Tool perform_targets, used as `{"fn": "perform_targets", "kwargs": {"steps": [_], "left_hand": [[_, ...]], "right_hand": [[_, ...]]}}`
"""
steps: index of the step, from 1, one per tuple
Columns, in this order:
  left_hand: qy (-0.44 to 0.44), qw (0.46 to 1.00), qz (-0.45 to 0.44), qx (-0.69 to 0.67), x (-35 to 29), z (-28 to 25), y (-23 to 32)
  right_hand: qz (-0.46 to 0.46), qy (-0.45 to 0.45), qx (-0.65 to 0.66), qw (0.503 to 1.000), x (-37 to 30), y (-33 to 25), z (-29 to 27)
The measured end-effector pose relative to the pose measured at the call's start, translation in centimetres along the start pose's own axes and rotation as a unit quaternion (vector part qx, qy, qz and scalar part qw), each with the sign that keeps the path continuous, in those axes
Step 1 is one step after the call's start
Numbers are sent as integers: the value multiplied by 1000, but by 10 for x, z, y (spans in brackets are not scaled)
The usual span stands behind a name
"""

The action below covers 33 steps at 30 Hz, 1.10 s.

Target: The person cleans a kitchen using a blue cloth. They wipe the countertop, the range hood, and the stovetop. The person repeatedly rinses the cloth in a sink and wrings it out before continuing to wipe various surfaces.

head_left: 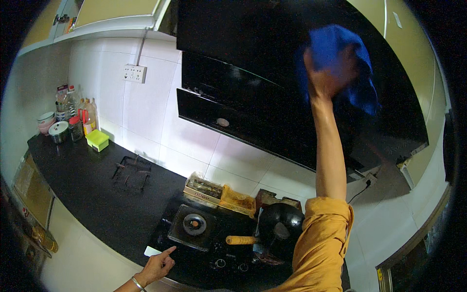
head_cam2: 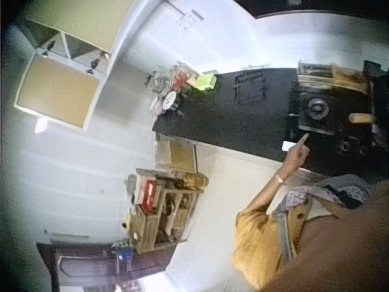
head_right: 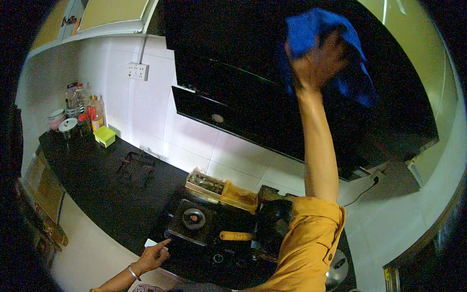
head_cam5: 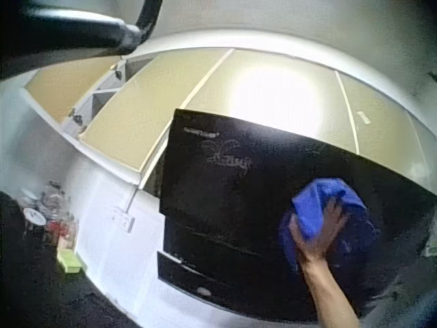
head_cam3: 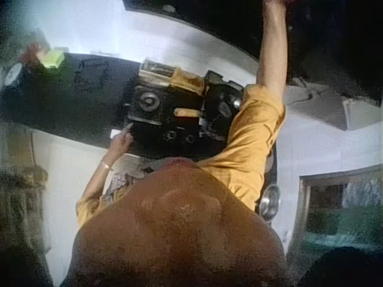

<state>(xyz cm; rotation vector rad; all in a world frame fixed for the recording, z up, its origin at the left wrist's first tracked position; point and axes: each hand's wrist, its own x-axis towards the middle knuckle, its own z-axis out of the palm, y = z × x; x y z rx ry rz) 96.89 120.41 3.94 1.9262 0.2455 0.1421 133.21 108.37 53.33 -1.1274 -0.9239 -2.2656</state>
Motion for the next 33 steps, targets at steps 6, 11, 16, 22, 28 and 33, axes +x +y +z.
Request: {"fn": "perform_targets", "kwargs": {"steps": [6,11,16,22,28,33], "left_hand": [[29,998,42,24,6,-9,-4],[46,998,29,0,10,-2,-9],[60,998,-17,7,5,9,-3],[90,994,6,64,-5,31,18],[44,999,13,27,-2,67,25],[19,999,-1,27,2,97,43]], "right_hand": [[-56,-91,-49,993,38,-114,37],[-180,-86,141,970,7,-174,104],[-176,-206,276,922,-55,-206,143],[84,-331,415,844,-55,-182,103],[-163,-381,113,903,-112,-58,97],[-187,-282,117,934,-97,41,-20]]}}
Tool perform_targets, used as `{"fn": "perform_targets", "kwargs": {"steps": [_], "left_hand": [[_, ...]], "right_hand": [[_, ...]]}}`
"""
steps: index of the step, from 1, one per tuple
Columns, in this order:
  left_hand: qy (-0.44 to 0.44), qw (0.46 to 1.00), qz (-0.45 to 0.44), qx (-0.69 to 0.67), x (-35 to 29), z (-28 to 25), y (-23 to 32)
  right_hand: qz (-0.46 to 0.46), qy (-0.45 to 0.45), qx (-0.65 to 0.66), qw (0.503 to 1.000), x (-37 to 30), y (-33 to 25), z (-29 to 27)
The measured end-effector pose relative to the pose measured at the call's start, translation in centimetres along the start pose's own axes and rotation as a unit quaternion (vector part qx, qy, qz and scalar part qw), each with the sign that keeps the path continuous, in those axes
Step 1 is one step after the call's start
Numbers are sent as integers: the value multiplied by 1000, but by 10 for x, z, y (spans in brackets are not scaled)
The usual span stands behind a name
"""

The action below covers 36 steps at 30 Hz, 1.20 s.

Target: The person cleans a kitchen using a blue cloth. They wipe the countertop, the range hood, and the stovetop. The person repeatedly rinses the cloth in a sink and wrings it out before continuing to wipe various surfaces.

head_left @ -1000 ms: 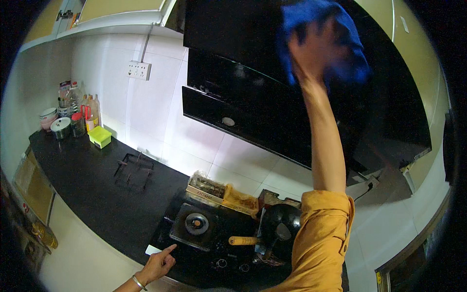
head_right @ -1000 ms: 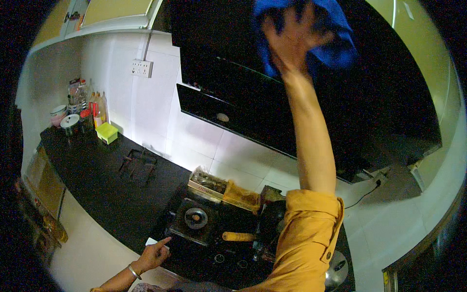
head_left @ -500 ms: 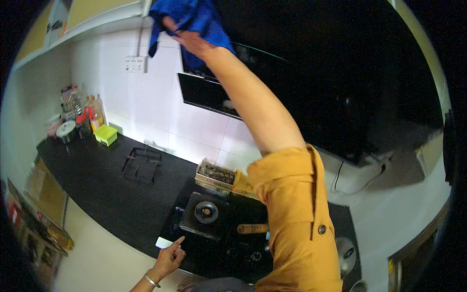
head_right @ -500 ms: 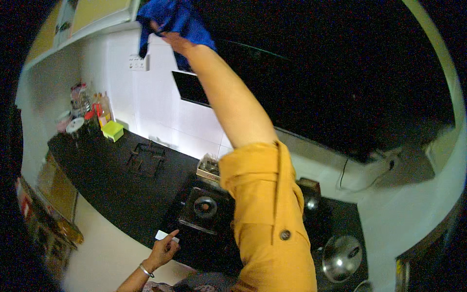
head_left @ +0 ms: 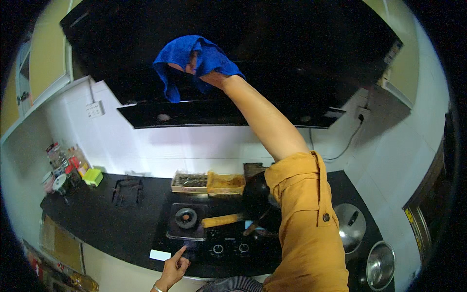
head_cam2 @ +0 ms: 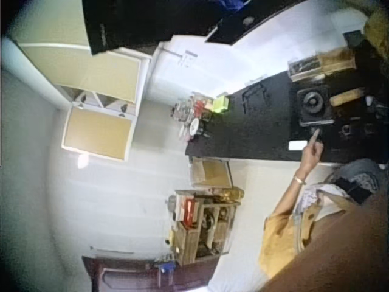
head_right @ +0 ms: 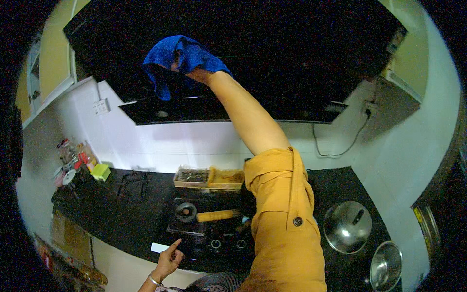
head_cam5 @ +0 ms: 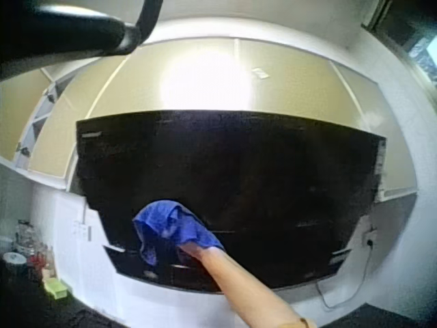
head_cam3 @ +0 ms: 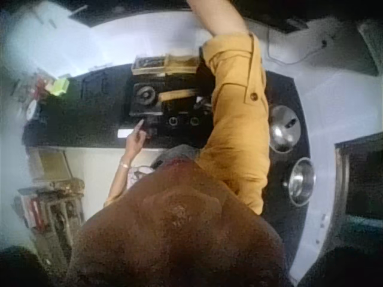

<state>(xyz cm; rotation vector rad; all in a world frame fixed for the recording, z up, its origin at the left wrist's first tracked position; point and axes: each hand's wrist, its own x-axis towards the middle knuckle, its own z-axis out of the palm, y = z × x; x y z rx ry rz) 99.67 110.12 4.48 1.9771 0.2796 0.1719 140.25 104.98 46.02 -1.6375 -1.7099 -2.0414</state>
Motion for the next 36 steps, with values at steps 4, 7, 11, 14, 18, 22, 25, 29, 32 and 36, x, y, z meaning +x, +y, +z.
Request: {"fn": "perform_targets", "kwargs": {"steps": [4,7,11,14,18,22,25,29,32,36], "left_hand": [[-32,999,7,4,7,30,15],[-38,999,20,29,10,52,39],[-23,999,-16,25,5,72,64],[-30,999,-43,-4,12,91,67],[-28,999,-4,47,15,103,57],[-48,996,14,75,23,118,72],[-66,997,17,21,25,124,72],[-57,998,10,30,19,119,72],[-35,999,18,24,9,104,48],[-11,1000,10,2,-8,82,26]], "right_hand": [[-9,23,-37,999,-70,60,-65],[57,34,11,998,-124,107,-100],[198,80,-35,976,-203,138,-168],[360,103,-208,903,-301,200,-164],[654,97,-47,749,-319,199,-198],[566,224,-166,776,-331,216,-175],[665,412,-84,617,-301,211,-163],[626,460,3,629,-262,169,-144],[576,444,63,683,-225,133,-121],[562,401,119,714,-143,55,-66]]}}
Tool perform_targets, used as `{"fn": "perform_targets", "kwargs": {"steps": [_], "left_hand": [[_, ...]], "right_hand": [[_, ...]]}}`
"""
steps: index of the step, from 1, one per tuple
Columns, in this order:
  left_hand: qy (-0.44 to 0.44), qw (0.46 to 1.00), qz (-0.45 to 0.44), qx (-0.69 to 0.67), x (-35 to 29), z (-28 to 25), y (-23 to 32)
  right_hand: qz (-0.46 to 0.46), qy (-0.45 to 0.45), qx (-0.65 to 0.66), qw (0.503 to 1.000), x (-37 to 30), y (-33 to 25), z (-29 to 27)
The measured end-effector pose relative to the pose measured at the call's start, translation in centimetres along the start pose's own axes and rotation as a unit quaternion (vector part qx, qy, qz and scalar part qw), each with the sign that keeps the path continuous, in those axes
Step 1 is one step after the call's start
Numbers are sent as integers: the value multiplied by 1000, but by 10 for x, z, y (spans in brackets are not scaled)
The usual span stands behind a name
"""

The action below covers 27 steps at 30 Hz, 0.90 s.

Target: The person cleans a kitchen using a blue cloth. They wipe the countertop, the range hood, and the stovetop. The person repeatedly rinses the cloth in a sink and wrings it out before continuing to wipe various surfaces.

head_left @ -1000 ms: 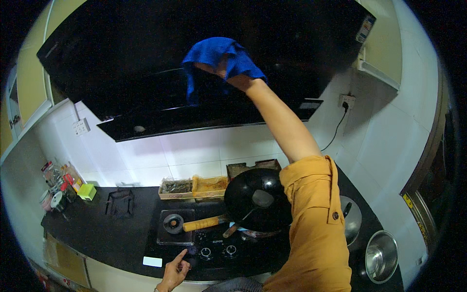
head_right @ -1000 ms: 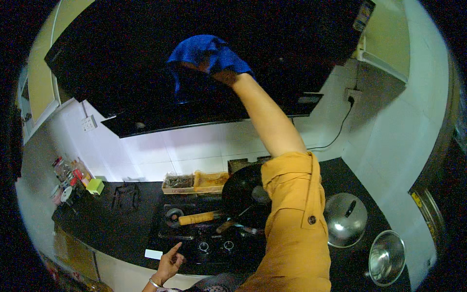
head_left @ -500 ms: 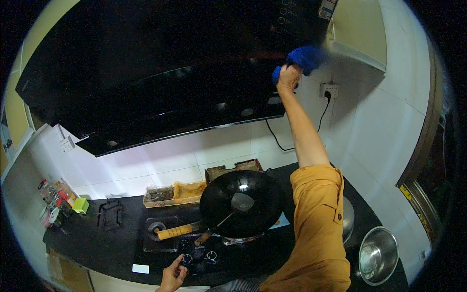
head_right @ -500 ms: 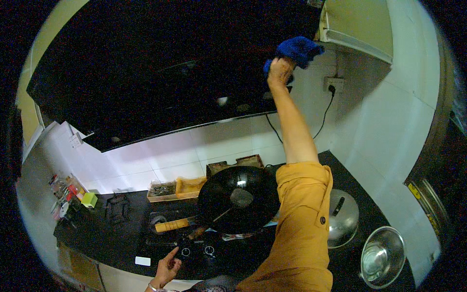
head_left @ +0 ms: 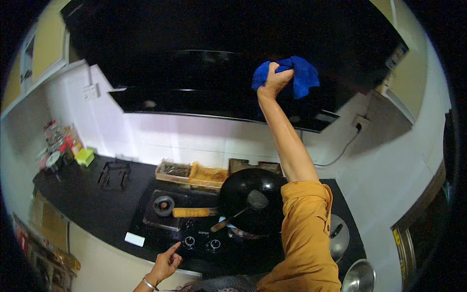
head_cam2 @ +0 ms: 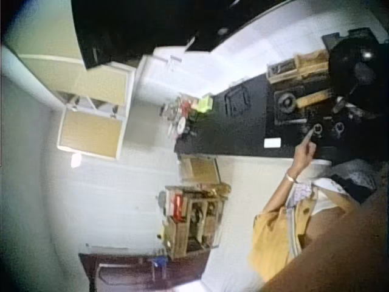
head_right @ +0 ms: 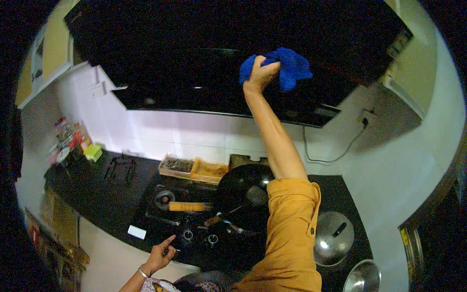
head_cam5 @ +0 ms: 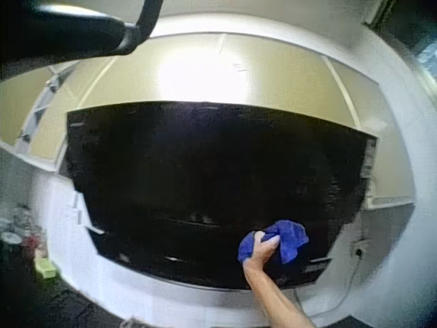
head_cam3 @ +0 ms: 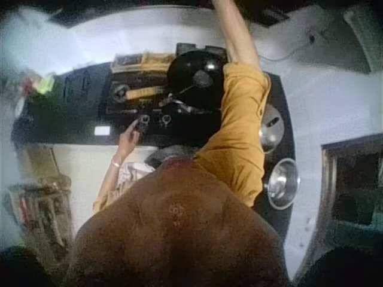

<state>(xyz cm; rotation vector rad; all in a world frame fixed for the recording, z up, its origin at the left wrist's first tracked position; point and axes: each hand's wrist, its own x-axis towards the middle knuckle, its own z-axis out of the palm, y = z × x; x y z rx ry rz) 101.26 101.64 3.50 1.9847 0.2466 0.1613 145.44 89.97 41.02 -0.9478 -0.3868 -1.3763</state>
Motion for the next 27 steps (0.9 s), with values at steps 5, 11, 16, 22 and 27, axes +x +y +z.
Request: {"fn": "perform_targets", "kwargs": {"steps": [5,11,16,22,27], "left_hand": [[76,997,-14,-4,-35,-33,-25],[165,983,-70,-35,-93,-81,-76],[228,966,-118,-38,-132,-122,-96],[283,944,-159,-52,-163,-155,-129],[285,944,-155,-61,-166,-162,-161]], "right_hand": [[-62,-57,29,996,-112,-84,82],[-20,-158,34,987,-228,-155,178],[40,-238,59,969,-307,-203,250],[-179,-382,-56,905,-379,-199,302],[-344,-401,-21,849,-379,-136,320]]}}
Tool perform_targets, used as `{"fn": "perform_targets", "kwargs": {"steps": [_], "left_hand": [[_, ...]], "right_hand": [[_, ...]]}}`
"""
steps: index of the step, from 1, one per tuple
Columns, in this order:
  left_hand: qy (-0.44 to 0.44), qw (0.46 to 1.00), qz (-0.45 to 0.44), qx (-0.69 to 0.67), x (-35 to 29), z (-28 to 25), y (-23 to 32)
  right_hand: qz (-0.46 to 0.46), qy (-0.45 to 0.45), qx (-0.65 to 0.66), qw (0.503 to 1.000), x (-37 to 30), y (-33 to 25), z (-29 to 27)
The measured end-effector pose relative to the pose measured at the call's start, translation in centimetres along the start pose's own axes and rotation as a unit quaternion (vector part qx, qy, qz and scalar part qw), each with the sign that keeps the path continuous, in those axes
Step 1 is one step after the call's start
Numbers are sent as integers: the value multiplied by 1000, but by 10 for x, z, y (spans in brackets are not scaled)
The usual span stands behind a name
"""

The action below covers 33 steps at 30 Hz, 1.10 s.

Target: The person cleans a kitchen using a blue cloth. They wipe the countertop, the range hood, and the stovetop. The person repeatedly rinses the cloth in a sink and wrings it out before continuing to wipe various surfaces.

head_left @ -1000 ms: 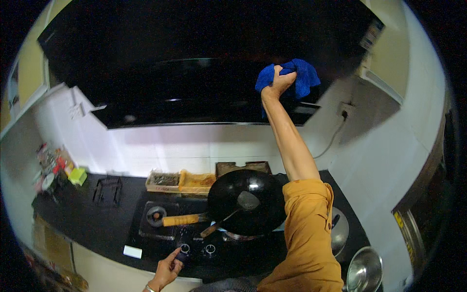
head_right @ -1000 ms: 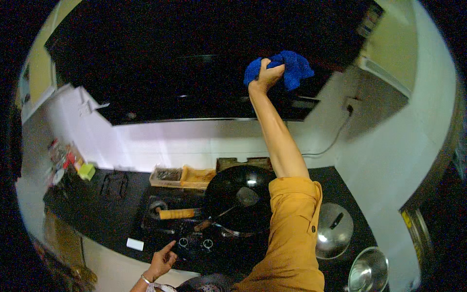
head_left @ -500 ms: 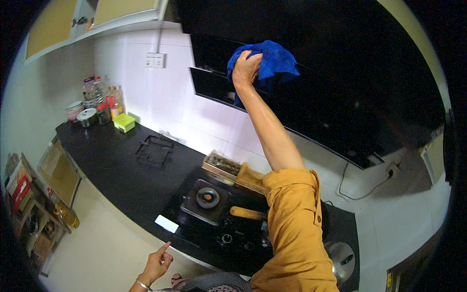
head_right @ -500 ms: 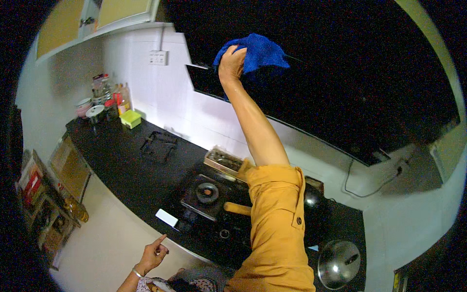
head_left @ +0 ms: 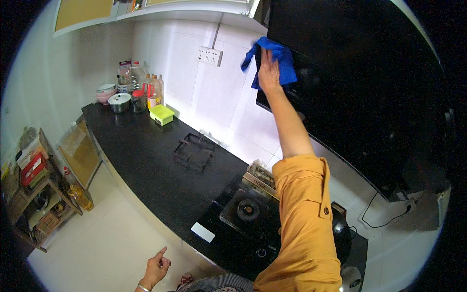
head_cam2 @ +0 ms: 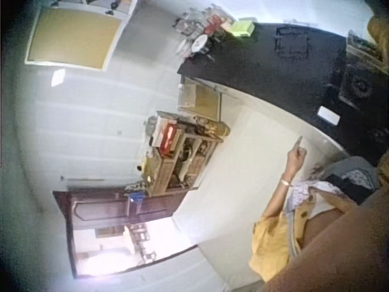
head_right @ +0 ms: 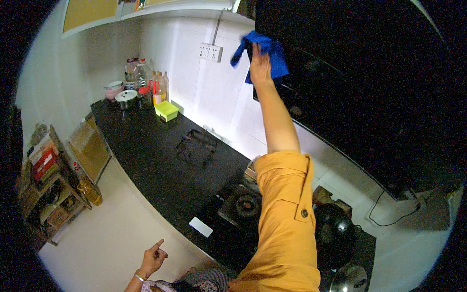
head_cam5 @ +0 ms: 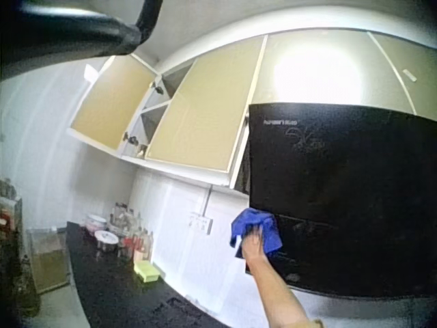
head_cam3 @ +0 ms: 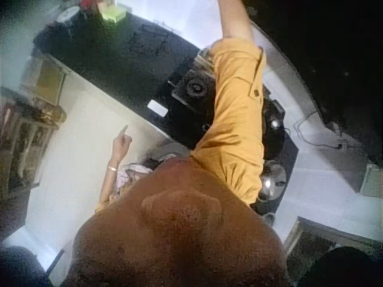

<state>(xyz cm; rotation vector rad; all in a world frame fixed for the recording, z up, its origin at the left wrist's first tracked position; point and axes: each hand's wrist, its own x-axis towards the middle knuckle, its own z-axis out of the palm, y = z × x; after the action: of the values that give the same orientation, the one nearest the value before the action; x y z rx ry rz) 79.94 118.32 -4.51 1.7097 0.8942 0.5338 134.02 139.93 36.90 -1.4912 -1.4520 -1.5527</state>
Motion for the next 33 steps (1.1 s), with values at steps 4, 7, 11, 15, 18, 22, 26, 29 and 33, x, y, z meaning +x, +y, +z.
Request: {"fn": "perform_targets", "kwargs": {"steps": [4,7,11,15,18,22,26,29,33], "left_hand": [[-30,1000,1,10,13,2,5],[-50,999,-1,-5,28,17,-6],[-80,997,4,-4,36,27,2],[-65,998,-14,-11,32,27,-20],[-76,997,-6,-1,37,34,-18],[-100,994,22,30,54,49,5],[-106,994,25,-2,49,67,20],[-138,990,38,19,46,90,28],[-144,985,90,34,46,121,30]], "right_hand": [[-107,-270,-179,940,14,5,-29],[-184,-196,-156,950,9,27,-38],[-240,-252,-241,906,-17,65,-93],[-68,-374,-201,903,-22,63,-120],[-390,-34,-741,545,-21,86,-82],[-352,-238,-414,805,-6,60,-52],[-337,-310,-391,798,-16,58,-104],[-413,-286,-428,751,-37,108,-140],[-426,-306,-533,664,-60,134,-210]]}}
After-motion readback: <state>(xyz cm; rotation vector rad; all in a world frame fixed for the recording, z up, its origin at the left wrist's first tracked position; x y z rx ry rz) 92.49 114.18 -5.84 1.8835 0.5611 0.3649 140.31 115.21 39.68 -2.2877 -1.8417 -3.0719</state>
